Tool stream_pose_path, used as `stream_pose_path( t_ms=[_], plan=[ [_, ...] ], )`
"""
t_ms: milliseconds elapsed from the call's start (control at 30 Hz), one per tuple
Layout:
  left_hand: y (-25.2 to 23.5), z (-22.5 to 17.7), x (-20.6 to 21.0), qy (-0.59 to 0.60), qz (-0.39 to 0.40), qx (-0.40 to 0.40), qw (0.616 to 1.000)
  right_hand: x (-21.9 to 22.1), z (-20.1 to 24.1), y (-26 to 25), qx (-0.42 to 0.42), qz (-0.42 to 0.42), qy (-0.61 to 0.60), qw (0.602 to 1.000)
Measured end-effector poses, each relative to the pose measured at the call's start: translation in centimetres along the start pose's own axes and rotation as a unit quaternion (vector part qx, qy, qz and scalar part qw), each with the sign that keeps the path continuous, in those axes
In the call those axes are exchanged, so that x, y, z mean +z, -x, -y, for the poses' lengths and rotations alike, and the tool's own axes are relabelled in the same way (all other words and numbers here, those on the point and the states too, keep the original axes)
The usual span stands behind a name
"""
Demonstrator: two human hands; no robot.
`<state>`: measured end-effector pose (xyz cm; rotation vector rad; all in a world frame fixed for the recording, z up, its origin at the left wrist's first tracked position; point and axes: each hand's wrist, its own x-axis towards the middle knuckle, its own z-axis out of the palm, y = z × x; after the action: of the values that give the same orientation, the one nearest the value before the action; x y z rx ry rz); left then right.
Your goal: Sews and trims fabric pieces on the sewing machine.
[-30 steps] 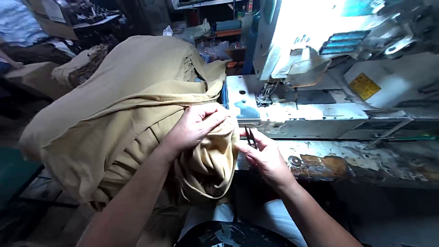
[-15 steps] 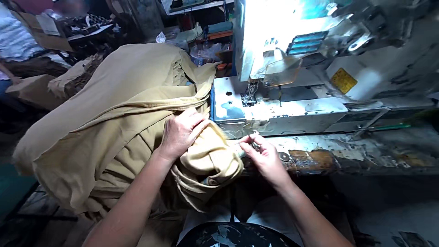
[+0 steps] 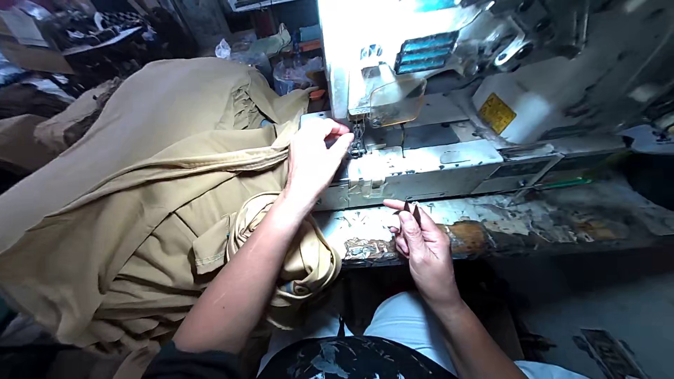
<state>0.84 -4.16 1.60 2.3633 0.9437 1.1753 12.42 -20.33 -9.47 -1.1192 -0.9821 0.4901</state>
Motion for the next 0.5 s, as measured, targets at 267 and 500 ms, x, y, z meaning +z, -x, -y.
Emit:
stream_pose_path(
  t_ms=[267, 500],
  plan=[
    [-0.2, 0.5, 2.0, 0.019, -0.065, -0.009, 0.998, -0.7, -0.2, -0.2, 0.011, -0.006, -0.027, 1.0],
    [3.8, -0.3, -1.5, 0.065, -0.001, -0.026, 0.998, 1.1, 0.8, -2.7, -0.043, 0.005, -0.013, 0.999]
  ],
)
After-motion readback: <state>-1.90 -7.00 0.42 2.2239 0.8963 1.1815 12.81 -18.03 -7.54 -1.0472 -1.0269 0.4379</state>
